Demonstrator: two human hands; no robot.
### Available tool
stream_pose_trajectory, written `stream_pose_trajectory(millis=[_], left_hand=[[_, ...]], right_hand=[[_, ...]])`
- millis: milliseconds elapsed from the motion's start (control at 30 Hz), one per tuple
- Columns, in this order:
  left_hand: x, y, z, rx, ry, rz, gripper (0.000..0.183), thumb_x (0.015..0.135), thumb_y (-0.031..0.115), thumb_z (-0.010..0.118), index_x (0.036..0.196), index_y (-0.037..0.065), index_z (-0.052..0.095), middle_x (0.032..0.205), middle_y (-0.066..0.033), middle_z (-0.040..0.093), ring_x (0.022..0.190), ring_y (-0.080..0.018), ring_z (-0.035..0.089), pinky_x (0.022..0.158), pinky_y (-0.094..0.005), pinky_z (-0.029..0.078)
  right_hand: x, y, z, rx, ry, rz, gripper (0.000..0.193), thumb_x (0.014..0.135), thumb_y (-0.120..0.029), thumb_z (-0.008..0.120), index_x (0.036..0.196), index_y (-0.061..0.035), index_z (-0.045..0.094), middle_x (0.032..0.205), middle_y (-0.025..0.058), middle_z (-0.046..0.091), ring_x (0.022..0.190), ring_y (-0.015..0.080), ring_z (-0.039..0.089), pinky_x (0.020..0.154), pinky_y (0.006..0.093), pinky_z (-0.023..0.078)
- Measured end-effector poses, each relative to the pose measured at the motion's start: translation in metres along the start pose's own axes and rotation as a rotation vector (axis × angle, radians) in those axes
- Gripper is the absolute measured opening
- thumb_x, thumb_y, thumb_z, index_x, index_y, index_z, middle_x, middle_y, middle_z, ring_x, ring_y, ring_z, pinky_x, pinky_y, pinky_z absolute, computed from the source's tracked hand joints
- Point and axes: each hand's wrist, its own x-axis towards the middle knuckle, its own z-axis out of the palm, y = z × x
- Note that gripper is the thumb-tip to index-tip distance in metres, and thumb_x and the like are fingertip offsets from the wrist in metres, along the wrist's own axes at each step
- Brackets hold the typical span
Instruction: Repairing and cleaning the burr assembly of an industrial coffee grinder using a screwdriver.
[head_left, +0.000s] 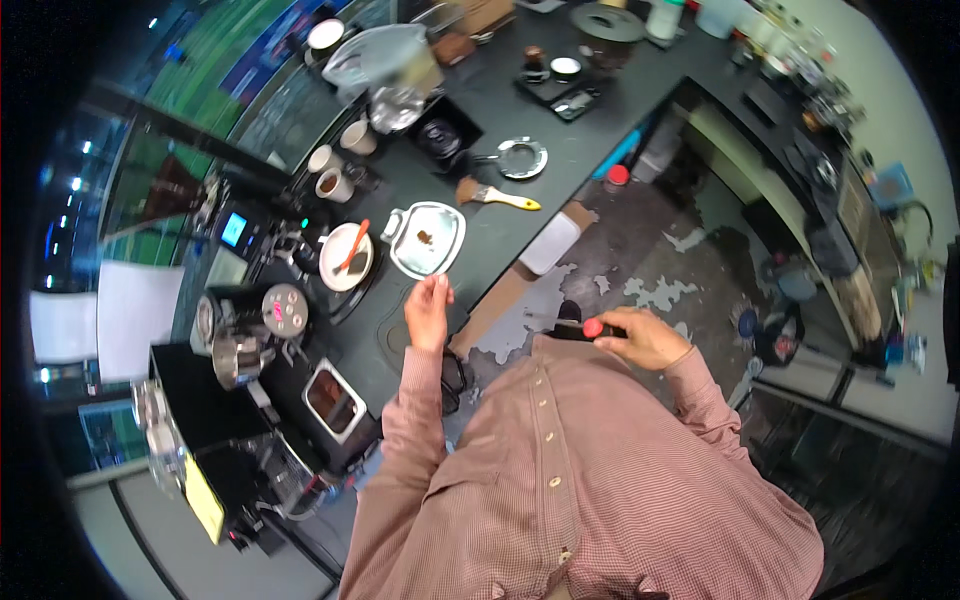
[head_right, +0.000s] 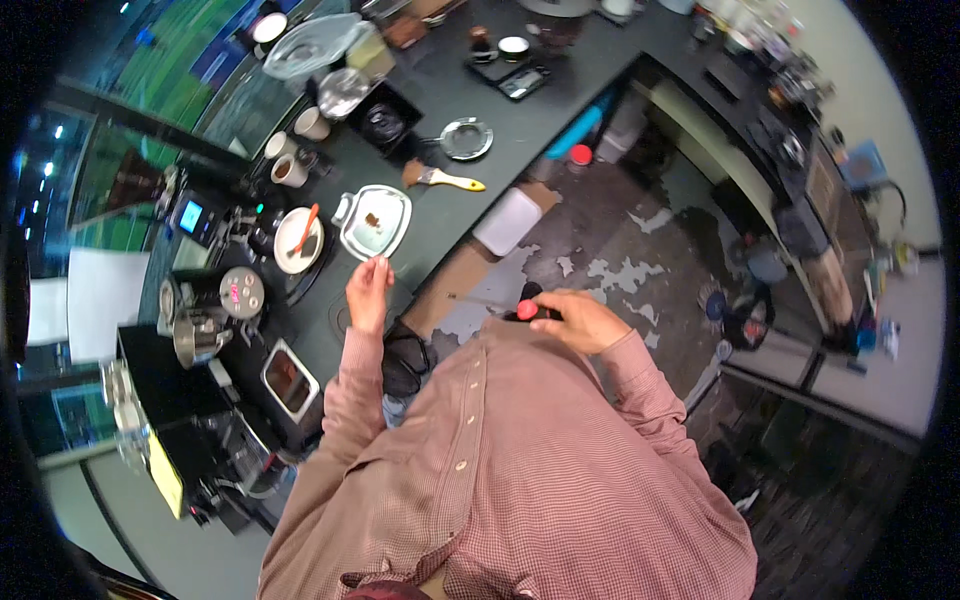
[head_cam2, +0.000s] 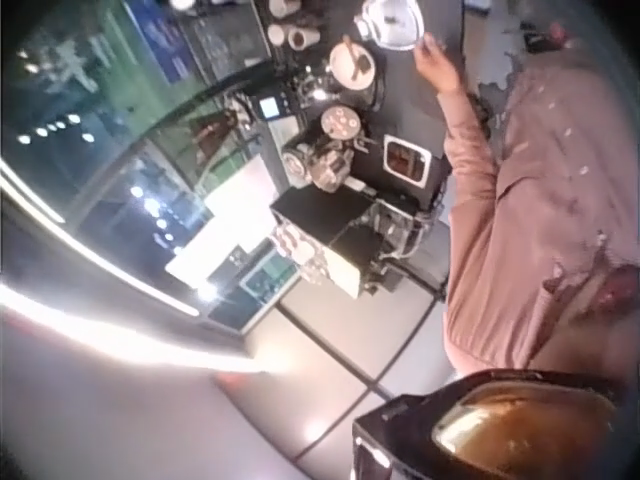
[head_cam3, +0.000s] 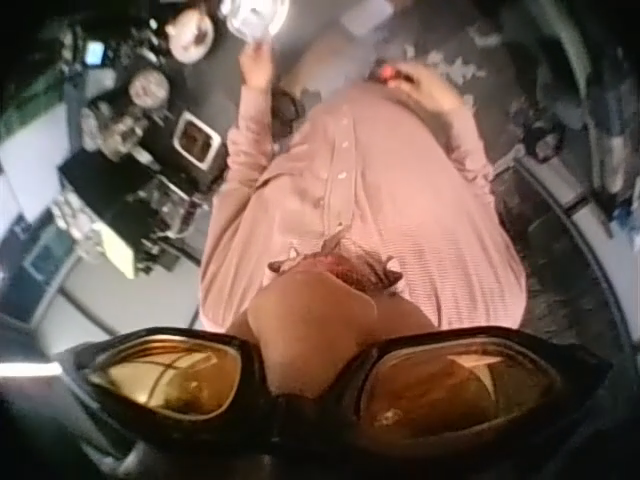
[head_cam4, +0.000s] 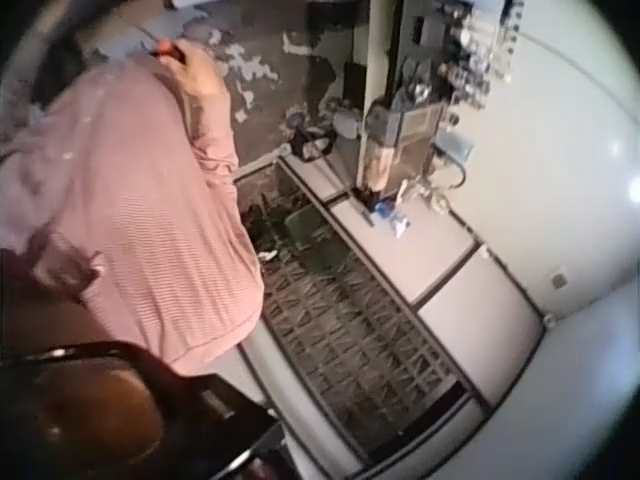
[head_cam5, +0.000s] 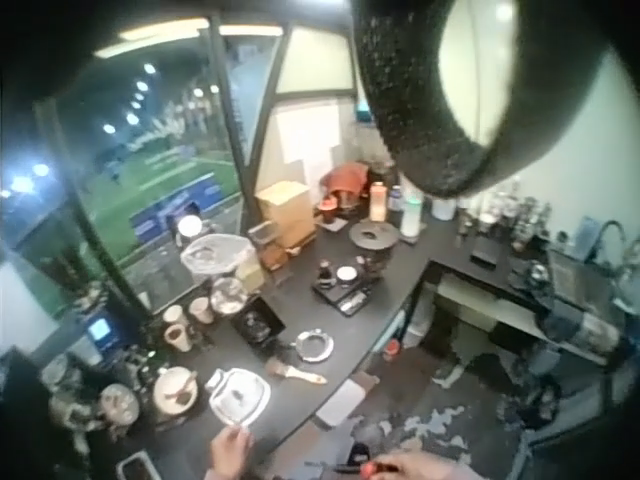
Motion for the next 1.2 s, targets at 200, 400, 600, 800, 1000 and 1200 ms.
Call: stream_pose_trajectory(millis=[200, 400, 600, 800, 1000, 1200], left_hand=[[-0.07, 0.017, 0.038, -0.328, -0.299, -0.188, 0.017, 0.108, 0.023, 0.062, 0.107, 0.006, 0.062, 0.088, 0.0001, 0.064, 0.076, -0.0061, 0.057, 0.068, -0.0212, 0.045], [-0.158, -0.026, 0.08, -0.504, -0.26, -0.381, 0.014, 0.106, 0.021, 0.066, 0.106, 0.007, 0.066, 0.092, 0.0001, 0.065, 0.081, -0.0067, 0.057, 0.07, -0.0216, 0.047], [-0.239, -0.038, 0.132, -0.396, -0.403, -0.633, 0.024, 0.104, 0.018, 0.068, 0.121, 0.001, 0.069, 0.103, -0.0021, 0.069, 0.088, -0.0075, 0.063, 0.079, -0.0202, 0.053], [-0.256, -0.011, 0.273, -0.323, -0.521, -0.569, 0.032, 0.105, 0.016, 0.066, 0.131, -0.003, 0.066, 0.11, -0.0032, 0.07, 0.094, -0.0078, 0.065, 0.086, -0.0215, 0.055], [-0.274, 0.062, 0.418, -0.314, -0.588, -0.472, 0.036, 0.104, 0.015, 0.067, 0.135, -0.003, 0.063, 0.11, -0.0079, 0.073, 0.097, -0.0114, 0.069, 0.087, -0.0254, 0.058], [-0.267, 0.094, 0.485, -0.238, -0.697, -0.347, 0.032, 0.103, 0.012, 0.067, 0.132, -0.002, 0.064, 0.105, -0.0097, 0.074, 0.096, -0.0141, 0.071, 0.088, -0.0283, 0.059]], right_hand=[[-0.073, 0.013, 0.079, 0.093, -0.02, 0.007, 0.039, 0.099, -0.035, 0.065, 0.122, -0.0041, 0.064, 0.108, 0.0204, 0.068, 0.106, 0.0425, 0.064, 0.09, 0.0484, 0.051], [-0.164, 0.032, 0.114, 0.22, 0.02, 0.203, 0.042, 0.101, -0.039, 0.064, 0.124, -0.0037, 0.063, 0.109, 0.0223, 0.068, 0.105, 0.0425, 0.065, 0.09, 0.047, 0.051], [-0.246, 0.086, 0.078, 0.145, 0.252, 0.161, 0.037, 0.1, -0.034, 0.063, 0.117, -0.0008, 0.064, 0.102, 0.0214, 0.066, 0.098, 0.0396, 0.064, 0.086, 0.0445, 0.05], [-0.335, 0.143, 0.014, 0.271, 0.515, 0.439, 0.037, 0.098, -0.032, 0.067, 0.121, -0.0033, 0.067, 0.095, 0.0188, 0.067, 0.092, 0.0373, 0.068, 0.083, 0.0417, 0.051], [-0.414, 0.221, -0.045, 0.239, 0.505, 0.451, 0.033, 0.096, -0.028, 0.071, 0.118, -0.0032, 0.069, 0.098, 0.0186, 0.07, 0.093, 0.0361, 0.069, 0.083, 0.0411, 0.053], [-0.415, 0.276, -0.13, 0.262, 0.555, 0.489, 0.033, 0.096, -0.028, 0.071, 0.117, -0.0024, 0.069, 0.101, 0.0179, 0.071, 0.096, 0.0367, 0.069, 0.085, 0.0411, 0.053]])
